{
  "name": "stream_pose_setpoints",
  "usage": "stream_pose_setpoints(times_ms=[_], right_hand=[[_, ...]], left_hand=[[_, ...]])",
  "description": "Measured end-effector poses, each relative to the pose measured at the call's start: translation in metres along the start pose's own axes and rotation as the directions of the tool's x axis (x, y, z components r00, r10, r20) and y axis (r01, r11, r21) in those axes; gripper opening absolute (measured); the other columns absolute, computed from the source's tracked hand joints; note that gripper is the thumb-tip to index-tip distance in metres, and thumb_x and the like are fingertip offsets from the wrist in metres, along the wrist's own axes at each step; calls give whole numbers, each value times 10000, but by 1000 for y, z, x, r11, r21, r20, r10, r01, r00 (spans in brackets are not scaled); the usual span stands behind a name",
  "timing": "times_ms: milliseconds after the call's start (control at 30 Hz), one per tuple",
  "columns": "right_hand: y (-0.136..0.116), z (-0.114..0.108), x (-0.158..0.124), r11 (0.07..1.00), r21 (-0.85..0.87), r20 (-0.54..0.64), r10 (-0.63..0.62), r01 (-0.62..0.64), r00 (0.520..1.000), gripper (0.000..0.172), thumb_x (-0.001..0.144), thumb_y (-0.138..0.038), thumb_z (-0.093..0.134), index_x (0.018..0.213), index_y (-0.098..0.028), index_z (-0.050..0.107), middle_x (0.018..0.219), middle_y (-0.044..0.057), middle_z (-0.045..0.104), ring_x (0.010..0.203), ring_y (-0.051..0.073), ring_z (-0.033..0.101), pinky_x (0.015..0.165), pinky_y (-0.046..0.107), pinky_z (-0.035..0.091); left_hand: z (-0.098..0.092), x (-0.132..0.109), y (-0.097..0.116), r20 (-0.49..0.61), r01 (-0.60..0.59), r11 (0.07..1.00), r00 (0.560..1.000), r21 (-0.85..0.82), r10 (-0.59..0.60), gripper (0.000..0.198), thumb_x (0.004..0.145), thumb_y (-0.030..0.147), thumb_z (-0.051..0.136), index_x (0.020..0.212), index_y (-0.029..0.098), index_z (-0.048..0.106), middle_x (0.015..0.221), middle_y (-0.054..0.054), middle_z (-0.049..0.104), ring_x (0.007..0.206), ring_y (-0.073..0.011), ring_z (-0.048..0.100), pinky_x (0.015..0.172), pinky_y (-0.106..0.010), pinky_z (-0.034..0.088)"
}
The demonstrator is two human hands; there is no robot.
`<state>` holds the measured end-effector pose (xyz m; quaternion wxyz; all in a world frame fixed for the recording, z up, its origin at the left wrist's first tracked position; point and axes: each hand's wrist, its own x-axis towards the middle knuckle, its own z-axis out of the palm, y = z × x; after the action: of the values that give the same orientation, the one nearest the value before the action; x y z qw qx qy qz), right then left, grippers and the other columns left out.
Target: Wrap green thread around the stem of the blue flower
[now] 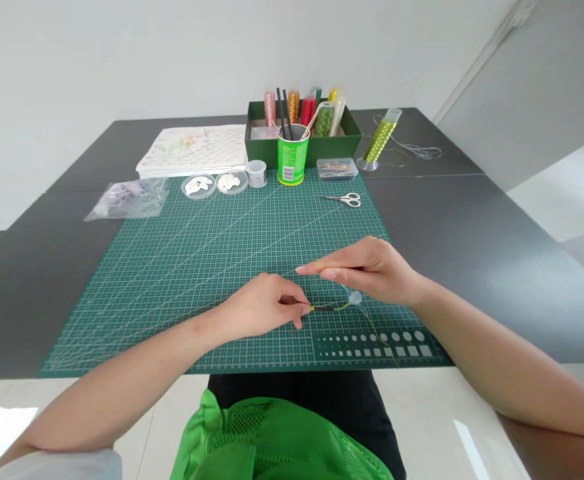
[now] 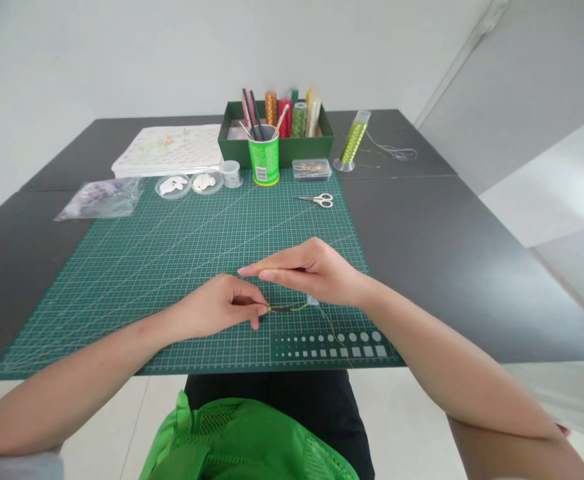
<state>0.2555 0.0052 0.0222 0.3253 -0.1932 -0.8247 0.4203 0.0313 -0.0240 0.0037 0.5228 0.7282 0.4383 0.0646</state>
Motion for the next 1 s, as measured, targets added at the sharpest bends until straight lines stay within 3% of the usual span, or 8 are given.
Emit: stream_pose_setpoints(times_ms=[133, 333, 600, 800, 900, 1000], right_hand=[[9, 1, 1, 994, -53, -77, 87, -91, 993, 258, 1008, -245, 620, 1201, -222, 790, 1144, 30, 799, 930, 145, 782, 768, 206, 613], [27, -8, 1, 972, -96, -195, 194, -216, 962, 263, 993, -333, 630, 1164, -240, 807, 1142, 25, 802, 1043, 193, 767, 913, 292, 613], [44, -17, 2, 938, -100, -131, 317, -331, 939, 364, 981, -473, 619, 1157, -221, 814, 1121, 64, 805, 1014, 226, 737, 884, 342, 573], [56, -24, 0, 899, -112, -35, 422, -423, 906, 496, 953, -589, 616, 1144, -178, 819, 851, 66, 775, 730, 180, 634, 670, 303, 476], [61, -26, -3, 893, -115, -20, 435, -435, 900, 501, 928, -608, 637, 1109, -183, 832, 813, 59, 747, 687, 164, 583, 632, 287, 423], [63, -26, -5, 871, -142, 57, 482, -471, 874, 520, 943, -620, 599, 1152, -200, 823, 702, 21, 670, 562, 113, 428, 535, 257, 289]], left_hand=[[1, 0, 1, 5, -46, 999, 999, 6, 46, 224, 937, 291, 635, 797, 209, 791, 728, 35, 782, 469, -79, 502, 493, -231, 345], [-1, -2, 3, -80, -88, 996, 993, 19, 90, 190, 937, 254, 650, 809, 222, 787, 729, 48, 785, 559, -94, 619, 547, -219, 411], [1, -6, 2, -215, -247, 968, 949, -45, 232, 123, 902, 175, 672, 866, 217, 782, 765, 49, 805, 616, -100, 700, 557, -203, 459], [0, -6, -1, -405, -348, 937, 854, 20, 326, 104, 908, 197, 684, 882, 214, 783, 763, 37, 798, 612, -96, 691, 560, -195, 476], [-2, -5, -3, -542, -344, 938, 782, 36, 308, 104, 919, 234, 680, 930, 209, 781, 752, 23, 789, 611, -109, 691, 556, -204, 485], [-8, -3, -4, -658, -319, 948, 713, 4, 243, 142, 944, 291, 664, 965, 203, 774, 734, 11, 777, 606, -119, 683, 547, -213, 481]])
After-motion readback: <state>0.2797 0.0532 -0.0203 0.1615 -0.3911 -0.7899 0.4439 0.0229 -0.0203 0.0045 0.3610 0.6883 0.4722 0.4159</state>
